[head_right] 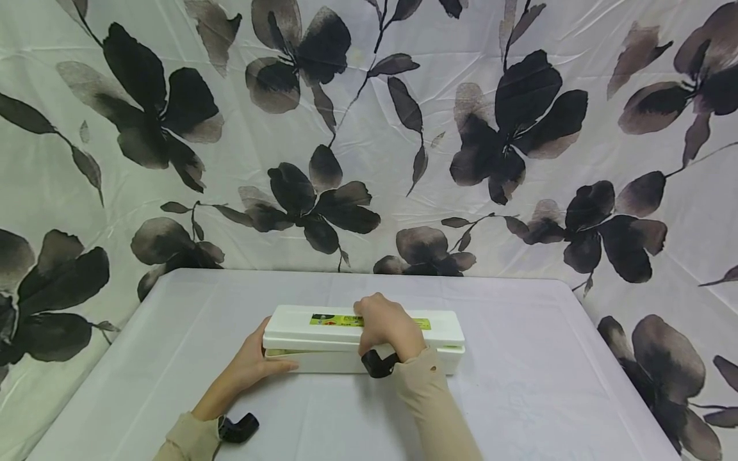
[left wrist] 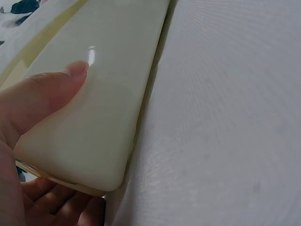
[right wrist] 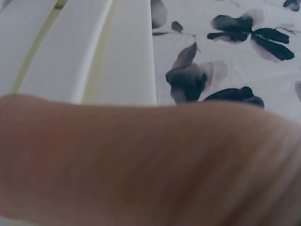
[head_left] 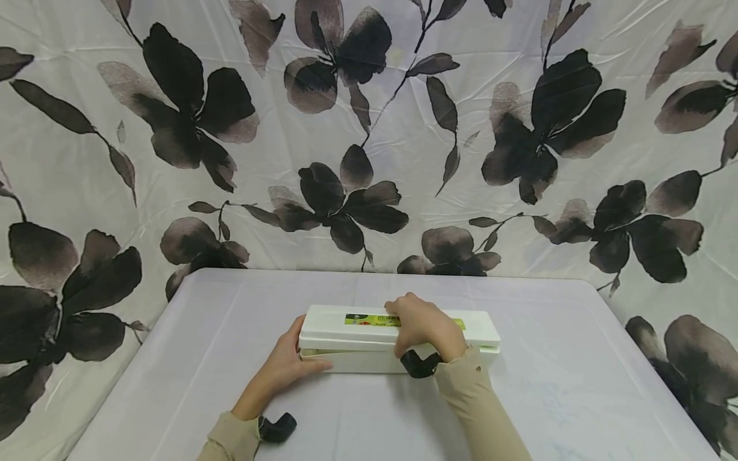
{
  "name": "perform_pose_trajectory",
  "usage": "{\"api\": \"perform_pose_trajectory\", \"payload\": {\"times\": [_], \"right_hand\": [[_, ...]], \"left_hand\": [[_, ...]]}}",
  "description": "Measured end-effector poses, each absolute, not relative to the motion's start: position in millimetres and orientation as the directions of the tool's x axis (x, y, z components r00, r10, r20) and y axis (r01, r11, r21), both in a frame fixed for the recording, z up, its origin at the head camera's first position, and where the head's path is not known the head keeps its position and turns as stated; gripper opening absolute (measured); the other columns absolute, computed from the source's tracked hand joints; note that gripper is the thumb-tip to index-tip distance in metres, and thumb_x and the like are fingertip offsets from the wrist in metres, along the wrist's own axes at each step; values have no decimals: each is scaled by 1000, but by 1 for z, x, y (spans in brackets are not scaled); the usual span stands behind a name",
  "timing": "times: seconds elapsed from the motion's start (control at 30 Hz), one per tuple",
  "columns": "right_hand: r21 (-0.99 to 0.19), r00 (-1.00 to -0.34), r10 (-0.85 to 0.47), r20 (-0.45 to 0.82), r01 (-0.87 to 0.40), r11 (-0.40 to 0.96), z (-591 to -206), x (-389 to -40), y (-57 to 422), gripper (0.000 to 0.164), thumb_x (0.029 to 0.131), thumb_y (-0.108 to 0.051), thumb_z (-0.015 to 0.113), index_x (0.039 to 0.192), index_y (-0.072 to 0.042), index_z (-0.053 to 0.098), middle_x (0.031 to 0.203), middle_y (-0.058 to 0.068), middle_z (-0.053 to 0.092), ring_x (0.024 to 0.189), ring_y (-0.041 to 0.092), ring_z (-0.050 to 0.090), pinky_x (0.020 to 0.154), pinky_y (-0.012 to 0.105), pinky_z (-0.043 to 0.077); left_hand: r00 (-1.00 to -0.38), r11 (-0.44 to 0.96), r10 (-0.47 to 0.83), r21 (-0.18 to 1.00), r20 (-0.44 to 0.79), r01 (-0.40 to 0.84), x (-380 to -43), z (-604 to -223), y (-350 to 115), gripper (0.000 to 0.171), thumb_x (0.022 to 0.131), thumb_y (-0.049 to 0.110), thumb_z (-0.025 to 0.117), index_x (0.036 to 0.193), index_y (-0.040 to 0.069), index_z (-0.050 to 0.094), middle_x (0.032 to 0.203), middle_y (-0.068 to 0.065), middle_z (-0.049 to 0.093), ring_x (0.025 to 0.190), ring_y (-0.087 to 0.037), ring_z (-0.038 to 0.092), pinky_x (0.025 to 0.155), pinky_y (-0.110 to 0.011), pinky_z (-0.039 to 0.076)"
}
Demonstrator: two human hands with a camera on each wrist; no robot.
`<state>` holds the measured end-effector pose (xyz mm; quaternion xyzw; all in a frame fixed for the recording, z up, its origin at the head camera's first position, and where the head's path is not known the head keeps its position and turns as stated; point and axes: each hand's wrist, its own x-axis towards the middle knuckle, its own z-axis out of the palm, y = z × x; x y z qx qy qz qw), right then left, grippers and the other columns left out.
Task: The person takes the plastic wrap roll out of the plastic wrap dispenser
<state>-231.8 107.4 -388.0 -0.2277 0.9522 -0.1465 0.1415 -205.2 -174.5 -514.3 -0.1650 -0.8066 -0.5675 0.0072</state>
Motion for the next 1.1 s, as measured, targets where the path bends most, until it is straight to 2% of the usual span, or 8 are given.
{"api": "perform_pose_trajectory", "payload": {"times": [0.13,0.27,0.67,0.87,1.1], "right_hand": [[-369,-845,-493,-205,-400,839,-386,-233,109,72,57,-9,91,125,-8,66,107,6,64,92,20,52,80,42,48],[-392,-834,-510,-209,-407,825,-385,-233,110,80,59,-8,91,134,-5,62,121,11,64,96,20,55,88,42,49],[-344,-842,-503,-196,-422,839,-384,-233,109,78,57,-12,93,130,-8,64,114,8,65,98,21,54,85,44,49],[-354,-855,-487,-179,-406,842,-382,-232,110,81,56,-12,93,132,-9,64,115,7,64,99,20,53,85,44,48],[-351,-860,-491,-140,-420,837,-380,-231,112,81,55,-13,94,130,-9,64,113,6,65,93,18,54,83,41,49]], "left_hand": [[-944,296,265,914,199,276,-205,-513,-175,102,64,14,94,147,6,37,127,-11,61,105,-22,60,89,-36,47],[-944,301,264,913,196,274,-205,-514,-175,102,63,14,94,147,6,36,128,-11,61,107,-22,60,92,-37,47],[-952,318,254,915,169,248,-205,-514,-175,102,63,18,95,147,7,37,130,-11,60,109,-23,59,94,-41,45],[-950,313,264,917,164,246,-205,-514,-175,102,64,20,95,147,7,36,130,-11,60,110,-23,59,94,-38,46],[-943,299,277,916,185,267,-206,-516,-175,100,65,17,94,145,6,37,127,-11,61,110,-24,60,92,-35,48]]}}
